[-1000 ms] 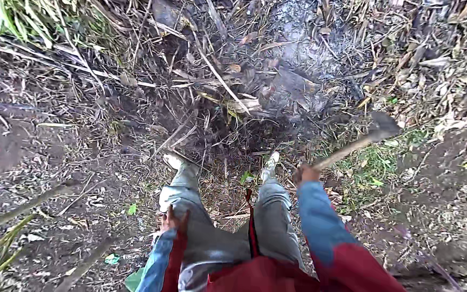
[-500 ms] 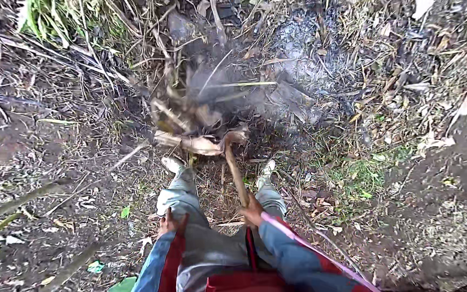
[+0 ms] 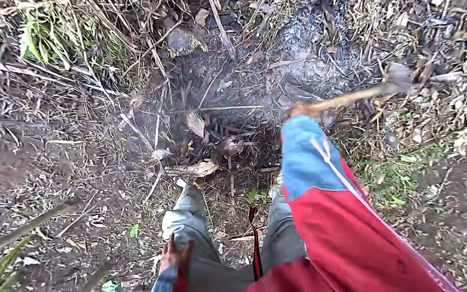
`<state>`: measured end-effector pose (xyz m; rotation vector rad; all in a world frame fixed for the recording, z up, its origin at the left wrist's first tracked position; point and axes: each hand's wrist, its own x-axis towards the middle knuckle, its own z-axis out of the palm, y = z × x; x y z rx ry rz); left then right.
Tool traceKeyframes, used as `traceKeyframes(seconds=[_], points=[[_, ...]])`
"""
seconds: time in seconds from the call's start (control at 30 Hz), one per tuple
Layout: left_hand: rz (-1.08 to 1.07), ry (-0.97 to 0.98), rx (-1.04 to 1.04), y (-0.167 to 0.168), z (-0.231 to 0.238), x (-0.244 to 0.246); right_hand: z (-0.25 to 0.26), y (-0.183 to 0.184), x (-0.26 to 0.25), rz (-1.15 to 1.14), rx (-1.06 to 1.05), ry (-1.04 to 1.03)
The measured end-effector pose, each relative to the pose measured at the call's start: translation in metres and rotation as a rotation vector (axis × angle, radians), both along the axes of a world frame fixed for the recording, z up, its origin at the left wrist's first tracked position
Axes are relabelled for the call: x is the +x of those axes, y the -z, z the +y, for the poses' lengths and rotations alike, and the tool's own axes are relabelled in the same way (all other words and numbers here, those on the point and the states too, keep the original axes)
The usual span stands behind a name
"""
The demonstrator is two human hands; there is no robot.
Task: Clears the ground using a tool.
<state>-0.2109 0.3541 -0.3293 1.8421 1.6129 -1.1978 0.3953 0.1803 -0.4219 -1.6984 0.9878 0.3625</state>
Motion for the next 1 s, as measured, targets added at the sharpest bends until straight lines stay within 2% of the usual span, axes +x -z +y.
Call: traceKeyframes(seconds=[0.03,0.1,0.17,0.2,0.27,0.33,0.43,0.5,0.6,0.67,0.73,0.77,0.8,0.87,0.9,0.93,1.0], points=[[0.013,0.014,-0.003,0.000,0.000,0.001,0.029,0.010,-0.029,0.066,0.062,-0.066],[0.041,0.038,-0.013,-0.004,-0.002,0.005,0.060,0.016,-0.114,0.297,0.141,-0.370],[0.051,0.044,-0.023,-0.004,-0.004,0.014,0.051,0.017,-0.197,0.463,0.153,-0.618],[0.049,0.043,-0.014,-0.001,-0.003,0.018,0.041,0.011,-0.213,0.498,0.143,-0.666],[0.062,0.055,-0.011,-0.008,-0.001,0.011,0.001,-0.014,-0.217,0.524,0.155,-0.712],[0.021,0.040,-0.019,-0.005,0.001,0.019,-0.045,-0.045,-0.175,0.517,0.158,-0.765],[0.031,0.039,-0.026,-0.009,0.003,0.018,-0.095,-0.076,-0.120,0.466,0.010,-0.819],[0.033,0.010,-0.028,-0.007,0.002,0.025,-0.113,-0.074,-0.089,0.309,-0.084,-0.694],[0.039,0.019,-0.028,-0.008,0.004,0.024,-0.116,-0.050,-0.046,-0.048,-0.098,-0.265],[0.043,0.019,-0.027,-0.009,0.003,0.024,-0.091,-0.029,-0.004,-0.202,-0.075,0.013],[0.064,0.045,-0.037,-0.008,0.002,0.026,-0.046,-0.006,0.018,-0.260,-0.038,0.191],[0.072,0.072,-0.040,-0.009,0.002,0.023,-0.020,0.007,0.004,-0.180,-0.031,0.183],[0.081,0.086,-0.041,-0.009,0.001,0.024,0.009,0.014,-0.031,-0.012,-0.015,0.077],[0.093,0.095,-0.035,-0.006,-0.001,0.033,0.049,0.007,-0.146,0.401,0.114,-0.385],[0.102,0.094,-0.039,-0.008,-0.003,0.036,0.051,0.004,-0.213,0.546,0.210,-0.638],[0.113,0.089,-0.046,-0.010,-0.004,0.039,0.048,-0.006,-0.270,0.644,0.267,-0.797],[0.114,0.081,-0.034,-0.005,-0.001,0.046,0.041,-0.033,-0.321,0.700,0.301,-0.846]])
